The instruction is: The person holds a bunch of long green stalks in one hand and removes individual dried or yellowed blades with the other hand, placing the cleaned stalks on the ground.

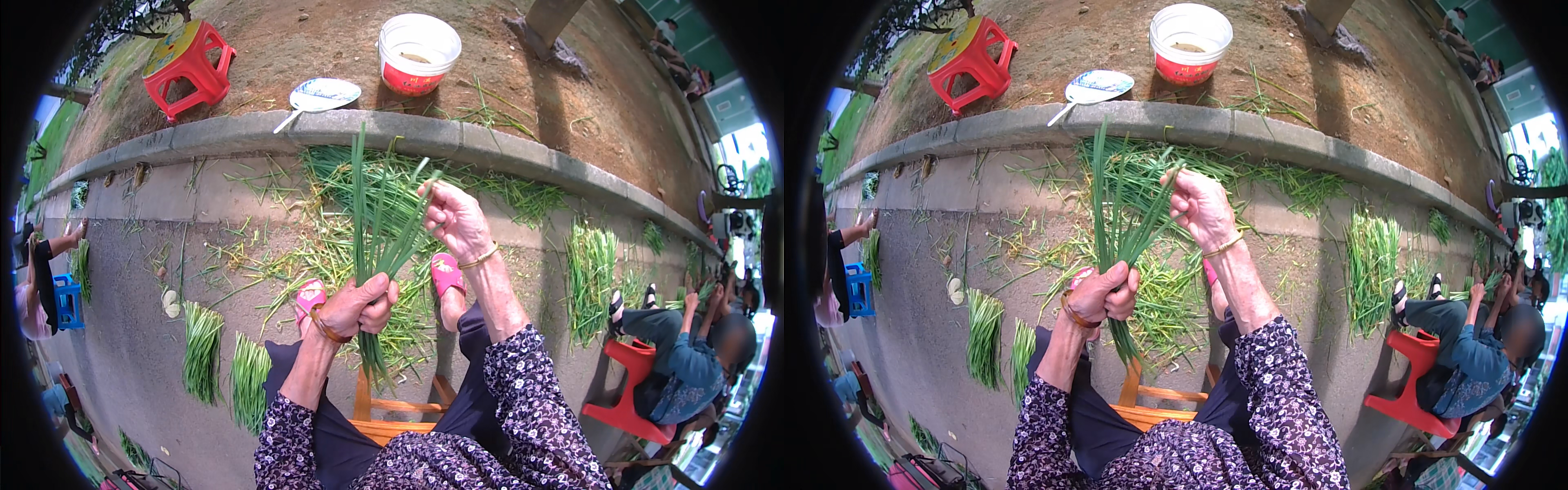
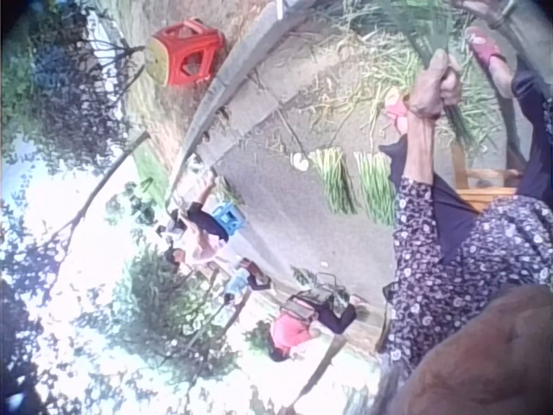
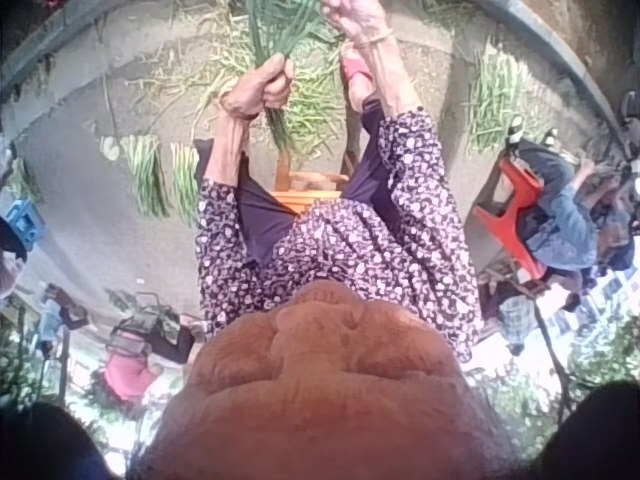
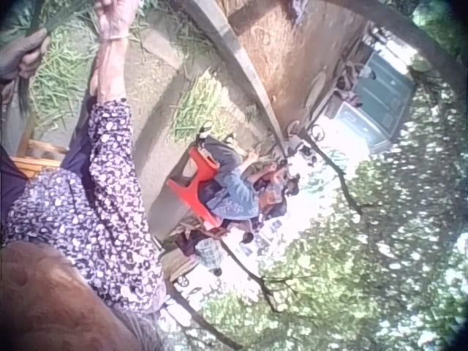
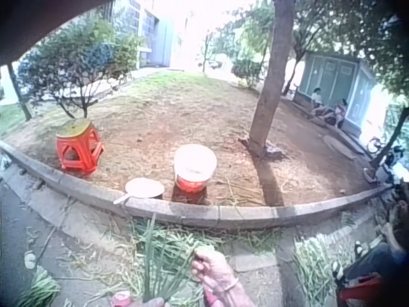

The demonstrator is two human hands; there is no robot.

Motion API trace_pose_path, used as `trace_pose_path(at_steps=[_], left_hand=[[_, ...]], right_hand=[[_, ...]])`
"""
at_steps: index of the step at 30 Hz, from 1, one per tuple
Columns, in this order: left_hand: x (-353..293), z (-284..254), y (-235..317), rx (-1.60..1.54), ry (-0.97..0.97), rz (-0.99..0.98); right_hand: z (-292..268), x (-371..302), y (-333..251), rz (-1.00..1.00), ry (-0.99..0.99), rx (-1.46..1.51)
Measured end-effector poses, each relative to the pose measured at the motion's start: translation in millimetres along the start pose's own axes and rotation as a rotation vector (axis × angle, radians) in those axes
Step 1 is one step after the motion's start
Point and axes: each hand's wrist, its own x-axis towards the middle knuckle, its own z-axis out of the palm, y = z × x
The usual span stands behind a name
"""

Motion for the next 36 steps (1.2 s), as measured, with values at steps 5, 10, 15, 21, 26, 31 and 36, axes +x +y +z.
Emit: trace_pose_path(at_steps=[5,10,15,21,26,31,36], left_hand=[[3,-3,-3,-0.052,-0.03,0.004],[-1,-8,-2,-0.065,-0.024,0.067],[9,0,4,0.151,0.312,0.131],[22,-14,-9,1.253,0.789,0.668],[19,-11,-6,1.605,0.858,0.756],[19,-9,-6,1.715,0.91,0.782],[17,-12,-6,1.852,0.895,0.819]], right_hand=[[-14,7,-8,-0.16,0.175,0.214],[-17,-4,-27,-0.246,0.3,-0.1],[-20,-5,-22,-0.294,0.328,-0.572],[-15,-3,-17,-0.326,0.256,-0.573],[-18,-6,-19,-0.273,0.217,-0.527],[-23,-6,-23,-0.258,0.24,-0.508],[-27,-7,-26,-0.239,0.201,-0.394]])
